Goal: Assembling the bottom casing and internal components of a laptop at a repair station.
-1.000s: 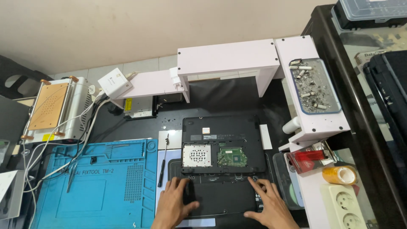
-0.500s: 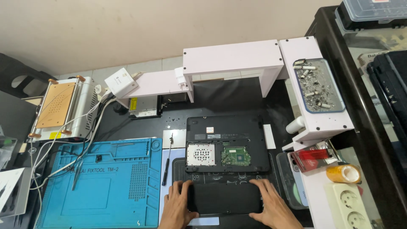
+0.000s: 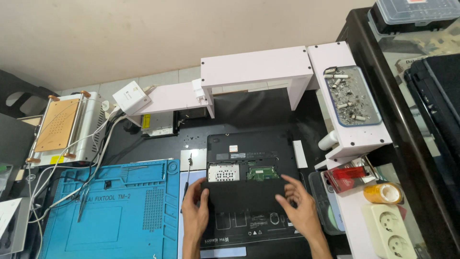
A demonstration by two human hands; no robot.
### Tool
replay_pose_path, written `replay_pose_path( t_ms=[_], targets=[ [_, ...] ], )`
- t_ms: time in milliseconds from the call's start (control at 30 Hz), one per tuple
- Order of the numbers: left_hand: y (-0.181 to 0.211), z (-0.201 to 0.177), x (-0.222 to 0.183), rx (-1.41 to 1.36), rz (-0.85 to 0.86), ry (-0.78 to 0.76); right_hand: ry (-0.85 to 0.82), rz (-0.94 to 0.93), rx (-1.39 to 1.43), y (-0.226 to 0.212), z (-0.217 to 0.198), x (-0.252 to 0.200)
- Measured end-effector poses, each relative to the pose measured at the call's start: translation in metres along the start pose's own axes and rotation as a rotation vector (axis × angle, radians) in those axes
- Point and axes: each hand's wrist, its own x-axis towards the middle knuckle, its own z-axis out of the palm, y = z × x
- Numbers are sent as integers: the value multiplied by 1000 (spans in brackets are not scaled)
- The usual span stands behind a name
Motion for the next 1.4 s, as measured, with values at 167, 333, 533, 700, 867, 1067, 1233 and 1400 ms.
replay_pose_path(
  t_ms=[167,333,533,700,867,1067,1233,1400],
  targets=[
    [21,33,33,11,89,125,131,-94,-111,-23,11,42],
    [19,50,43,99,106,166,157,-151,-181,-12,8,55],
    [3,58,46,149,173,166,123,-163,-144,0,6,55],
    [-1,59,46,138,232,213,119,-190,-154,-3,8,58],
    [2,59,46,147,210,215,121,-163,-189,-7,8,59],
    [6,56,47,129,161,191,83,-126,-175,-4,5,62],
    [14,51,44,76,126,188,62,-142,-138,-9,3,60],
    [16,47,49,100,91,195,45,-160,-133,-12,4,60]
  ],
)
